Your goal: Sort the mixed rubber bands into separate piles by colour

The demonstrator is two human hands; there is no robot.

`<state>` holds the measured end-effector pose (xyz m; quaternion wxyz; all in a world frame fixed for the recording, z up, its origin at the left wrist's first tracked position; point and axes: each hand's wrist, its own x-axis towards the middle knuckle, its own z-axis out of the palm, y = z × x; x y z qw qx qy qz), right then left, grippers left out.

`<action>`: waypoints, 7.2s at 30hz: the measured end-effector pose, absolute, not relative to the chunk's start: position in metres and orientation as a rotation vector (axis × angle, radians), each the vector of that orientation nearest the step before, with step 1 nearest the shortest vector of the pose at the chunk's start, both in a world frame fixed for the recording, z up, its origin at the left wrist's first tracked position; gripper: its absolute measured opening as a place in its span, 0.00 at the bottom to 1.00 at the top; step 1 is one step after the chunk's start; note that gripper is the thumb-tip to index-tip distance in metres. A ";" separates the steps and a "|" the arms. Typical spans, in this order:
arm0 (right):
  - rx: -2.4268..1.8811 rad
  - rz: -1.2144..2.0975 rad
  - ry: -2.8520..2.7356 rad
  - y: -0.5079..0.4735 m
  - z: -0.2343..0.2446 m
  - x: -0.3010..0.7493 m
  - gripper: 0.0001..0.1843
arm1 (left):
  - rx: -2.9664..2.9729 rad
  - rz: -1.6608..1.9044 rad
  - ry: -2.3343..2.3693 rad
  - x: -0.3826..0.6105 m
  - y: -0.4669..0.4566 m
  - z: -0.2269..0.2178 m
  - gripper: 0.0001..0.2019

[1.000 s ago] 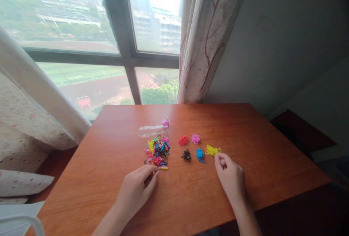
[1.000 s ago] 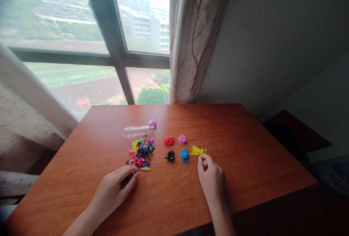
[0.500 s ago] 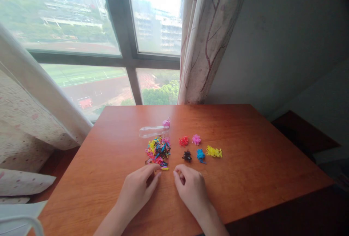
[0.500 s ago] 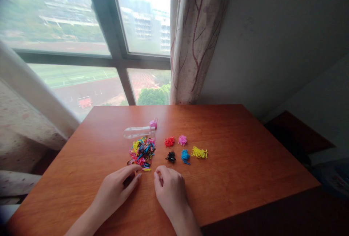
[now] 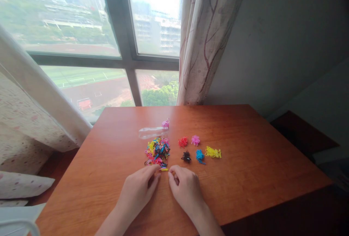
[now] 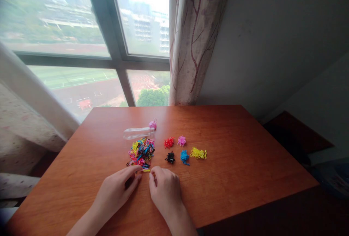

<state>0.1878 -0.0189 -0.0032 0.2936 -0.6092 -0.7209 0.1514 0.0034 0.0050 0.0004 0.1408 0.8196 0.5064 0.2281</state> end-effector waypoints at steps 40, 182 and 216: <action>-1.688 0.317 -2.008 -0.017 -0.004 0.183 0.07 | 2.311 0.592 1.558 0.010 0.011 0.005 0.08; -1.600 0.391 -1.876 -0.019 -0.008 0.200 0.10 | 2.508 0.354 1.386 0.147 0.125 0.049 0.11; -1.789 0.351 -2.004 -0.010 -0.003 0.174 0.04 | 2.177 0.738 1.493 -0.011 0.005 -0.001 0.09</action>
